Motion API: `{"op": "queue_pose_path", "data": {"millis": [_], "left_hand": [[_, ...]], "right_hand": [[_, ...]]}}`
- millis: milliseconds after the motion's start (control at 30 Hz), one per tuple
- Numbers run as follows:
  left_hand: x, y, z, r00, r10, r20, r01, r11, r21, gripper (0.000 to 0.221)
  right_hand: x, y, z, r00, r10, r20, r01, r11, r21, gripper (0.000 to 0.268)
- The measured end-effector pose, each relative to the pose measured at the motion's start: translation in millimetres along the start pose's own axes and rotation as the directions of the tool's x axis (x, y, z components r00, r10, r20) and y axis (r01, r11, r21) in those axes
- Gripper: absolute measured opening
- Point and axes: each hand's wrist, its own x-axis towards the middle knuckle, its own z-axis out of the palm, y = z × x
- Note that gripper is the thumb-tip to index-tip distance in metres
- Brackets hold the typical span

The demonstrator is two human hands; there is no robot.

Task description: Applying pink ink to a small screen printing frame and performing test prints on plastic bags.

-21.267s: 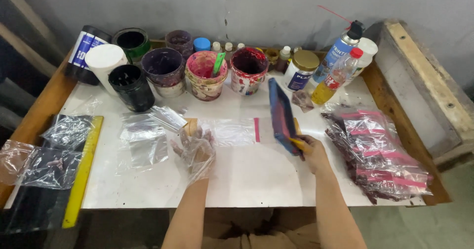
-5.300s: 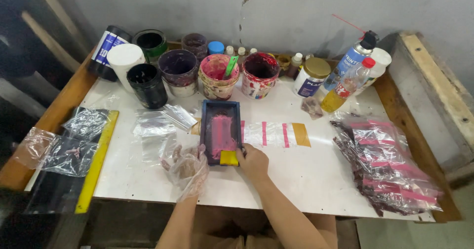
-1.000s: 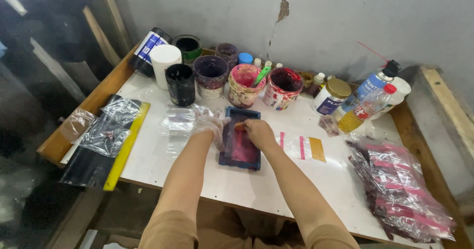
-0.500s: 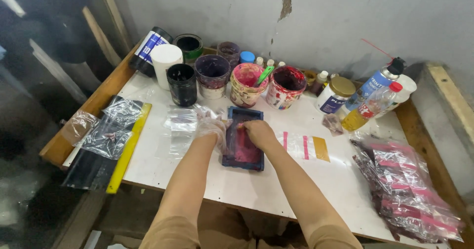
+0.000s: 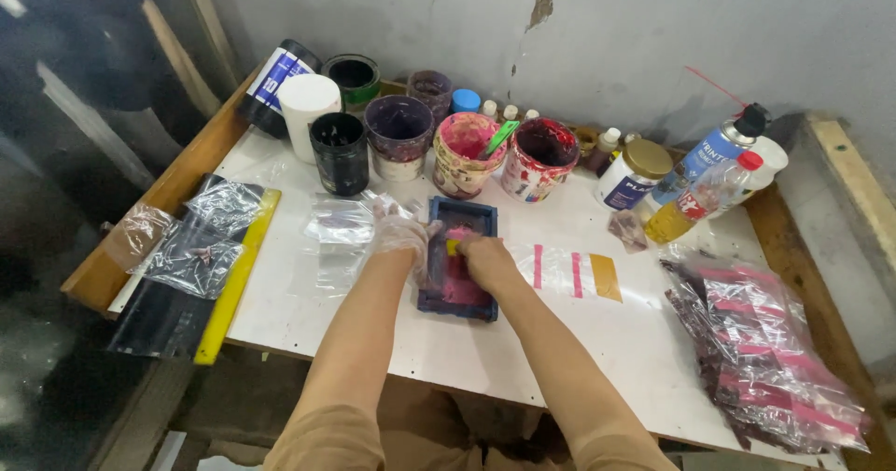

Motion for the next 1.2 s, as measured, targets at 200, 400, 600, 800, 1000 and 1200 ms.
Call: {"op": "queue_pose_path", "data": {"millis": [200, 400, 600, 800, 1000, 1200], "left_hand": [[-33.9, -5.1, -21.1, 0.996, -0.029, 0.082, 0.037, 0.995, -0.095, 0.056], [-30.1, -3.7, -24.0, 0.993, -0.050, 0.109, 0.065, 0.988, -0.143, 0.053], [-11.1, 9.0, -14.5, 0.980, -0.161, 0.119, 0.186, 0.951, -0.246, 0.069], [-5.2, 6.0, -9.8, 0.987, -0.121, 0.107, 0.141, 0.969, -0.205, 0.067], [1.6, 1.4, -9.9, 0.992, -0.091, 0.092, 0.104, 0.984, -0.147, 0.068], [12.4, -4.9, -3.1, 0.994, -0.039, 0.105, 0.049, 0.995, -0.093, 0.072]], "right_hand": [[-23.1, -10.7, 7.8, 0.995, -0.090, -0.030, 0.088, 0.993, -0.083, 0.030], [-61.4, -50.3, -20.5, 0.988, -0.152, 0.009, 0.152, 0.981, -0.118, 0.030], [-50.8, -43.5, -51.0, 0.989, -0.029, 0.147, 0.002, 0.984, 0.175, 0.036], [-1.6, -10.2, -69.0, 0.952, 0.285, 0.110, -0.303, 0.926, 0.226, 0.032], [29.6, 19.6, -31.4, 0.976, 0.217, 0.017, -0.217, 0.960, 0.180, 0.030], [36.1, 13.9, -14.0, 0.993, 0.083, -0.083, -0.086, 0.996, -0.031, 0.024]]}}
